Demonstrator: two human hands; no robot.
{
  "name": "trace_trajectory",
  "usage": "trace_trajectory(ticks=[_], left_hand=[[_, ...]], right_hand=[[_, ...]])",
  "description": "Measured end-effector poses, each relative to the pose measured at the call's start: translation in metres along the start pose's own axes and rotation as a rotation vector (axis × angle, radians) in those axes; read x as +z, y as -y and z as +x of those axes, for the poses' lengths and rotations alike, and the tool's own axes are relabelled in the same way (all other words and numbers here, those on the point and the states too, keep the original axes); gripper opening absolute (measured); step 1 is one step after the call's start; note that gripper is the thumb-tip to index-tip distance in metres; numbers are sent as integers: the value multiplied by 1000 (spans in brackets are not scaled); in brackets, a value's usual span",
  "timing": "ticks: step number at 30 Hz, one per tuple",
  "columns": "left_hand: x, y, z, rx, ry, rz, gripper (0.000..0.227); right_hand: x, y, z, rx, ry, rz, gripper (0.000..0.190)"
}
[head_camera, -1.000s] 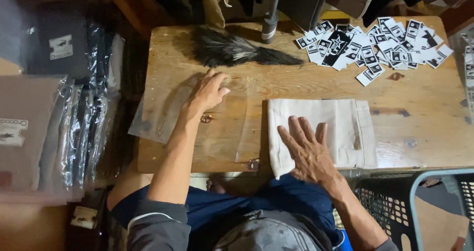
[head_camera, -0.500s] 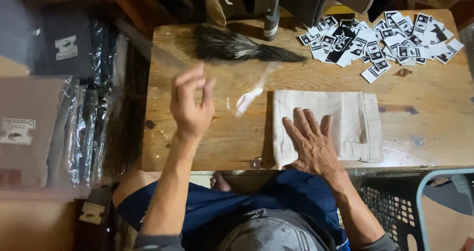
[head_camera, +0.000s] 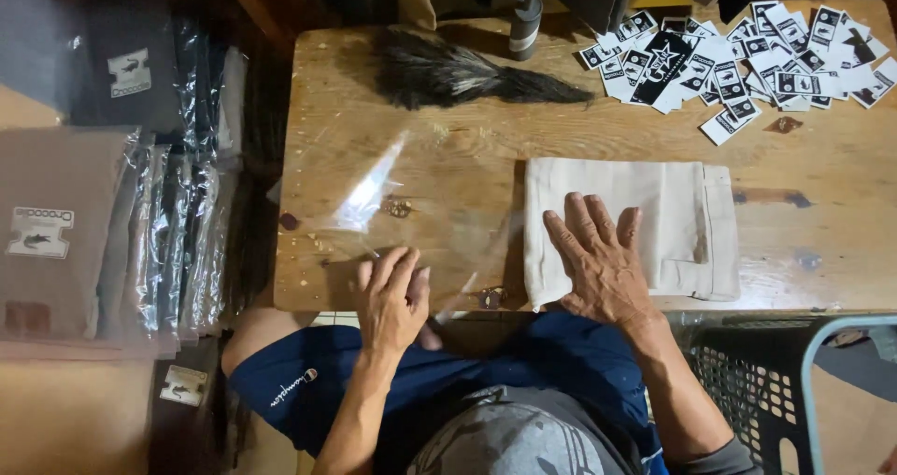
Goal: The person folds a light-colored pair of trousers on a wooden table, places them into a clear plastic bag, and smooths the package. The person then picks up a small rectangular label from the table and places it on the front of the packaged trousers.
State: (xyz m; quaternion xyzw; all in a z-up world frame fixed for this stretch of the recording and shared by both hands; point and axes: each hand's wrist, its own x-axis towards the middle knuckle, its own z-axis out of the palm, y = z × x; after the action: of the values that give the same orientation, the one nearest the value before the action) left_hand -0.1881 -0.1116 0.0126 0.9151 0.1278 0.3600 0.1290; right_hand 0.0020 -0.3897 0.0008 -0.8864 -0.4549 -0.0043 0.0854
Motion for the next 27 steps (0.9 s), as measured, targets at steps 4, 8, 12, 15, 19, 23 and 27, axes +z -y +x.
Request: trace_trajectory(ticks=[4,8,12,15,19,23,27], left_hand=[[-40,-24,27,-226,491,195,57],[-65,-32,67,-332,1119,298,102],[-81,-34,99,-310,1313,138,124],[-54,-16,92,-232,1161,-166,121],[21,26,53,-45,676,-39,64],[52,29,53,26,385,81,39],[77,28,51,-1,283,106,30]], right_hand=[[-1,0,-1,16,30,5,134],[0,0,-1,34,56,-9,137],[0,1,-1,30,43,37,132],[-2,2,0,27,41,12,133],[-2,4,0,20,19,5,129],[-9,5,2,5,-21,42,119],[29,-15,-7,-71,-79,33,133]])
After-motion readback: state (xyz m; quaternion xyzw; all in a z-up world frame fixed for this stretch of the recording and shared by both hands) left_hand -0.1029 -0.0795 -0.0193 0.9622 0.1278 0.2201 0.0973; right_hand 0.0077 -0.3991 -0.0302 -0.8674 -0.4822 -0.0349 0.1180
